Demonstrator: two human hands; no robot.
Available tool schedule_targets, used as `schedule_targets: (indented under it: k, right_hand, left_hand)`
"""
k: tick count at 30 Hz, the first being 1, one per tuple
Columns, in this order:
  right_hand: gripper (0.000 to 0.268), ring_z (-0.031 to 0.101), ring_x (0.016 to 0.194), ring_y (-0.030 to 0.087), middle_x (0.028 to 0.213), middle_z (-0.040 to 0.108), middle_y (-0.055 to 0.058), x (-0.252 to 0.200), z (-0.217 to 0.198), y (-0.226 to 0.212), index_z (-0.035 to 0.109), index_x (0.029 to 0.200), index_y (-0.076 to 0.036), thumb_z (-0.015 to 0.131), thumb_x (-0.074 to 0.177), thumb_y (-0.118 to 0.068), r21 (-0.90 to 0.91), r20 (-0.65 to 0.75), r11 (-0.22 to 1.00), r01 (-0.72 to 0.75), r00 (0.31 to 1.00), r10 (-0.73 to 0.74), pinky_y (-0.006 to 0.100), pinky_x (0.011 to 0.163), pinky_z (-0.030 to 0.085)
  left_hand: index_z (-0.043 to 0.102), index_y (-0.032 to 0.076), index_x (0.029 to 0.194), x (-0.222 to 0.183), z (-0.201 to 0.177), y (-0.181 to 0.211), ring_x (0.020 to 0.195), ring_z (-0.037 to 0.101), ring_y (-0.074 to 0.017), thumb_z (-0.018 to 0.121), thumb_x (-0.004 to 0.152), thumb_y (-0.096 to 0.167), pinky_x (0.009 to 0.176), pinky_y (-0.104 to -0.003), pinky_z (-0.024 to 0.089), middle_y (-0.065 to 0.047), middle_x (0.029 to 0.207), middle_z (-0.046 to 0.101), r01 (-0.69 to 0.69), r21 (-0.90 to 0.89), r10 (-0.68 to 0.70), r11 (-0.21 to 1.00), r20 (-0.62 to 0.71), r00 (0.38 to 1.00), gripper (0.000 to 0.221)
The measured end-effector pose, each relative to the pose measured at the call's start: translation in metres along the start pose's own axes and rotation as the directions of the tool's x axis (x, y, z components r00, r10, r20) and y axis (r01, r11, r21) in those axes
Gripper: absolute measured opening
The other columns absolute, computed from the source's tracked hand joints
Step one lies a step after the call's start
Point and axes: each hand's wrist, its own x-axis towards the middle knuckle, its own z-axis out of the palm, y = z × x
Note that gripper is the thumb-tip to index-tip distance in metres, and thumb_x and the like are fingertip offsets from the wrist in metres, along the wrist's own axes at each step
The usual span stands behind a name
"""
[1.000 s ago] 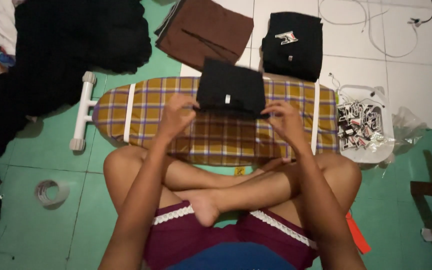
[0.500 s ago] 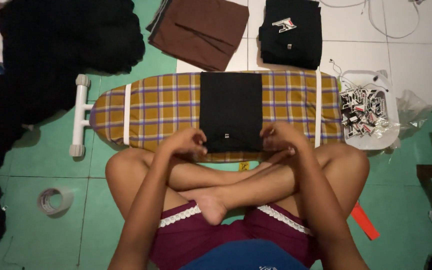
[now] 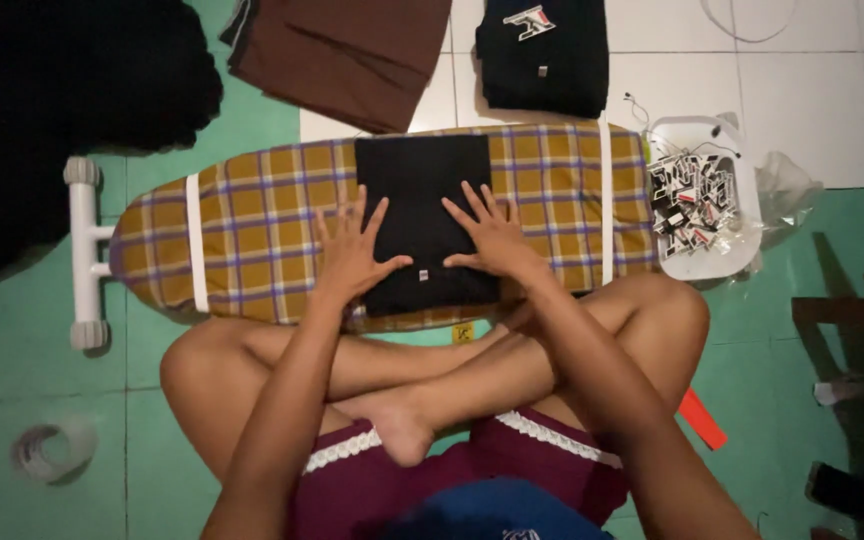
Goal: The person smooths a brown cloth and a black shirt on a small ironing board, folds the black shirt into a rectangle, and places a tag on top of the folded shirt.
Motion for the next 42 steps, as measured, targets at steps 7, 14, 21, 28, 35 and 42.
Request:
schedule_targets:
  k: [7, 14, 21, 28, 35, 42]
  right_hand:
    - [0.082, 0.043, 0.137, 0.055, 0.151, 0.045, 0.032, -0.05, -0.088, 0.088, 0.038, 0.158, -0.009, 0.072, 0.094, -0.047, 0.356, -0.063, 0.92, -0.165, 0.978, 0.2, 0.073, 0.11, 0.031]
    - [0.057, 0.064, 0.116, 0.04, 0.125, 0.065, 0.02, -0.092, -0.059, 0.298, 0.063, 0.144, -0.007, 0.086, 0.094, -0.021, 0.435, -0.461, 0.797, -0.419, 0.657, 0.596, 0.051, 0.094, 0.053]
    - [0.083, 0.067, 0.108, 0.042, 0.116, 0.07, 0.023, -0.089, 0.027, 0.405, 0.07, 0.128, 0.0, 0.097, 0.079, -0.061, 0.564, -0.277, 0.55, -0.616, 0.486, 0.829, 0.055, 0.087, 0.057]
    - [0.067, 0.067, 0.112, 0.042, 0.111, 0.071, 0.016, -0.082, 0.008, 0.368, 0.069, 0.114, -0.008, 0.101, 0.062, -0.034, 0.599, -0.226, 0.421, -0.682, 0.36, 0.905, 0.056, 0.094, 0.051]
    - [0.054, 0.065, 0.11, 0.034, 0.099, 0.069, -0.001, -0.092, -0.02, 0.321, 0.062, 0.092, -0.021, 0.104, 0.061, -0.032, 0.62, -0.411, 0.432, -0.655, 0.198, 0.89, 0.051, 0.09, 0.038]
    - [0.016, 0.076, 0.088, 0.015, 0.091, 0.08, -0.009, -0.104, -0.064, 0.291, 0.076, 0.09, -0.021, 0.09, 0.083, -0.022, 0.87, -0.36, 0.34, -0.358, 0.012, 0.933, 0.063, 0.105, 0.026]
  left_hand:
    - [0.032, 0.014, 0.162, 0.004, 0.01, -0.032, 0.154, 0.015, -0.0477, 0.051, 0.105, 0.055, 0.116, -0.077, 0.004, -0.025, 0.168, 0.021, 0.16, -0.235, -0.212, 0.959, -0.215, 0.953, 0.073]
    - [0.032, 0.01, 0.161, 0.009, 0.022, -0.037, 0.155, 0.012, -0.0489, 0.052, 0.1, 0.062, 0.114, -0.079, -0.001, -0.026, 0.168, 0.017, 0.221, -0.106, -0.241, 0.969, -0.24, 0.941, 0.082]
    - [0.03, 0.016, 0.162, 0.007, 0.013, -0.032, 0.156, 0.01, -0.0463, 0.044, 0.103, 0.065, 0.115, -0.078, -0.005, -0.022, 0.17, 0.015, 0.255, -0.155, -0.282, 0.954, -0.181, 0.942, 0.079]
    - [0.033, 0.013, 0.161, 0.006, 0.013, -0.034, 0.156, 0.01, -0.0468, 0.043, 0.104, 0.066, 0.115, -0.078, -0.003, -0.023, 0.169, 0.016, 0.236, -0.192, -0.274, 0.953, -0.202, 0.94, 0.079]
    - [0.033, 0.012, 0.161, 0.005, 0.013, -0.036, 0.156, 0.009, -0.0461, 0.042, 0.105, 0.067, 0.115, -0.076, -0.006, -0.024, 0.169, 0.016, 0.217, -0.248, -0.27, 0.944, -0.203, 0.941, 0.079]
    - [0.024, 0.016, 0.164, 0.002, 0.007, -0.038, 0.158, -0.001, -0.0379, 0.025, 0.1, 0.07, 0.118, -0.067, -0.009, -0.015, 0.172, 0.007, 0.201, -0.221, -0.242, 0.954, -0.175, 0.954, 0.084]
